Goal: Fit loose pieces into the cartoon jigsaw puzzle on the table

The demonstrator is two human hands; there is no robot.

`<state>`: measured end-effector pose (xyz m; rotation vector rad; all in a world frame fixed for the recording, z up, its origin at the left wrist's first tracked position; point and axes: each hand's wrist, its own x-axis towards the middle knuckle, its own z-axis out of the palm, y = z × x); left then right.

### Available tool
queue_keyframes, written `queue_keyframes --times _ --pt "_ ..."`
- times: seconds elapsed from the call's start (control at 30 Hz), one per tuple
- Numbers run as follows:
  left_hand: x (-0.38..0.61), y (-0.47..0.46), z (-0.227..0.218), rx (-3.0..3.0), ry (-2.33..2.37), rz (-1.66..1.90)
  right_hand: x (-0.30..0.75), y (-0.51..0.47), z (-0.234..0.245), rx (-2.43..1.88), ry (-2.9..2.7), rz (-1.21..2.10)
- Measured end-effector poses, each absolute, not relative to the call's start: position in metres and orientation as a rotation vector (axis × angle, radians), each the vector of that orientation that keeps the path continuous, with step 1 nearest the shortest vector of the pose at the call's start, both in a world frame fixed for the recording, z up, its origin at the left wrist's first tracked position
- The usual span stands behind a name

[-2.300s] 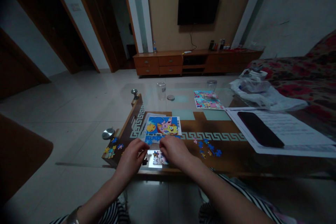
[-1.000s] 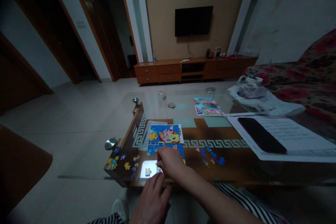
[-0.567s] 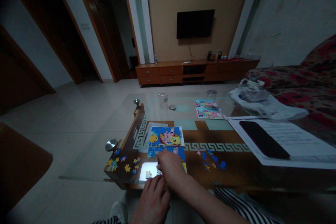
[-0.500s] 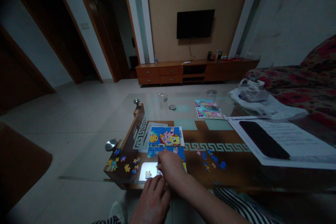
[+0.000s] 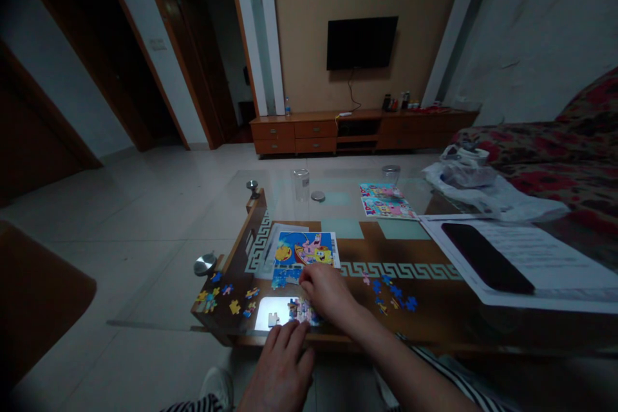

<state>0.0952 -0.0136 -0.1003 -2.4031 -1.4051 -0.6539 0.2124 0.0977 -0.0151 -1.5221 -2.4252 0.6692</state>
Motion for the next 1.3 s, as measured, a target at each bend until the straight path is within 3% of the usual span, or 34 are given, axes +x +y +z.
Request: queue_keyframes --times 1.3 --pt "0.093 -0.016 -0.094 -2.511 -1.477 -0.508 0.200 0.089 -0.038 -1.510 -2.541 0.708"
